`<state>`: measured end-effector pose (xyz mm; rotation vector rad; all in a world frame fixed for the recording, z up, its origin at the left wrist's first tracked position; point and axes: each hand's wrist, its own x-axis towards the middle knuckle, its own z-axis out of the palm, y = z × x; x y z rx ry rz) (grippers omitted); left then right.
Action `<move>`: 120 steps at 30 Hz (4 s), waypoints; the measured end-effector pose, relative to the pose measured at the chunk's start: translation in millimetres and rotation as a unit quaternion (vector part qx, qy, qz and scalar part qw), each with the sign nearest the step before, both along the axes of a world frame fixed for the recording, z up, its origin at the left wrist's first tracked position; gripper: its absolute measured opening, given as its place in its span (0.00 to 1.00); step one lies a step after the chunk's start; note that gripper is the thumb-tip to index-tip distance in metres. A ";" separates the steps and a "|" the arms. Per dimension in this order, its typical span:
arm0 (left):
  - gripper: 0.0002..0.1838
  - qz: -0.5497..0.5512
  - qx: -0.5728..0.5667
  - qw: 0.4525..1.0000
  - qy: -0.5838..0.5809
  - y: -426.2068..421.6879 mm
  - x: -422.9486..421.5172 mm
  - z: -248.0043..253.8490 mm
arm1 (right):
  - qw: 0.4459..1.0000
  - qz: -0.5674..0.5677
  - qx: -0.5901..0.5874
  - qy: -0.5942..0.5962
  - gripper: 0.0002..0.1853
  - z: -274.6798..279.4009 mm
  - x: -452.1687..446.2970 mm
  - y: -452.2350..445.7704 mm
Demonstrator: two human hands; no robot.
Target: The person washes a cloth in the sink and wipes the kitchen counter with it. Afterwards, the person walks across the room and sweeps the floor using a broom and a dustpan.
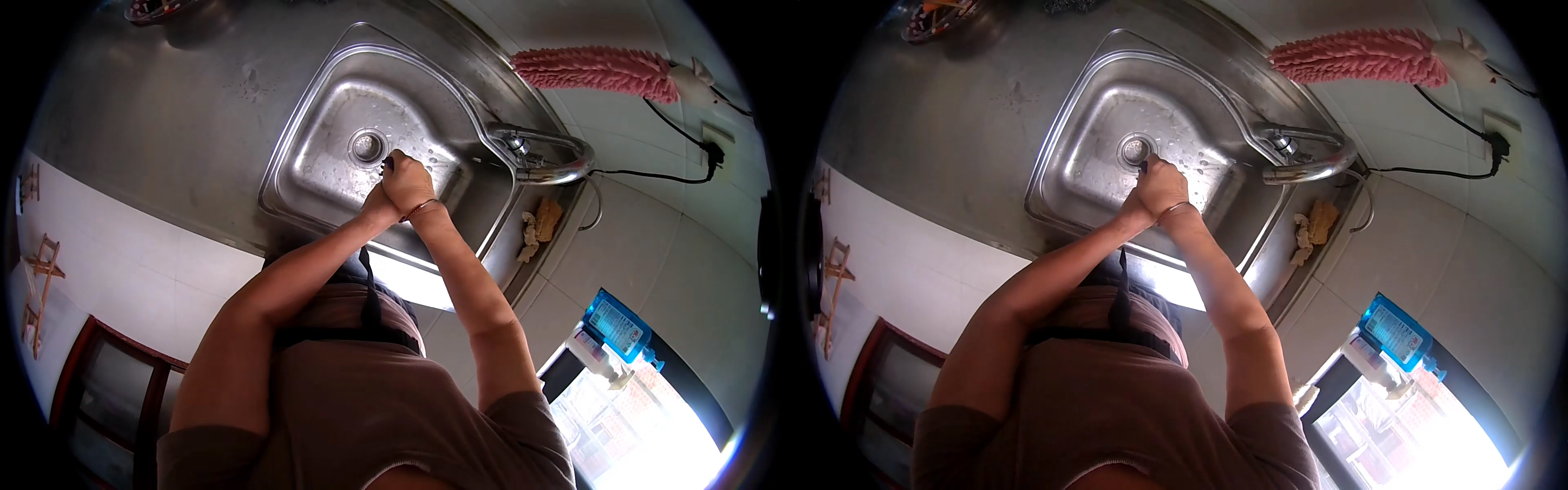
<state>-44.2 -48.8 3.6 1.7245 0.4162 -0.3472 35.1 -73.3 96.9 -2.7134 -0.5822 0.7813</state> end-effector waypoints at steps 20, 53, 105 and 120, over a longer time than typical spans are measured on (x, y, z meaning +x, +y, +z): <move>0.27 -0.079 0.065 0.995 -0.010 3.3 -21.0 -21.2 | 0.994 -0.059 -0.082 0.047 0.12 -48.7 -17.5 5.7; 0.12 0.013 -0.300 0.929 0.218 39.6 -12.6 20.4 | 0.789 -0.265 0.341 0.436 0.23 -50.8 4.8 -54.1; 0.14 0.127 -0.710 0.676 0.153 76.6 2.5 39.6 | 0.617 -0.385 0.381 0.571 0.26 -25.3 -19.9 -46.3; 0.16 0.163 -0.044 0.982 -0.086 112.1 -28.7 54.6 | 0.885 0.166 0.150 -0.409 0.11 -31.0 123.0 24.5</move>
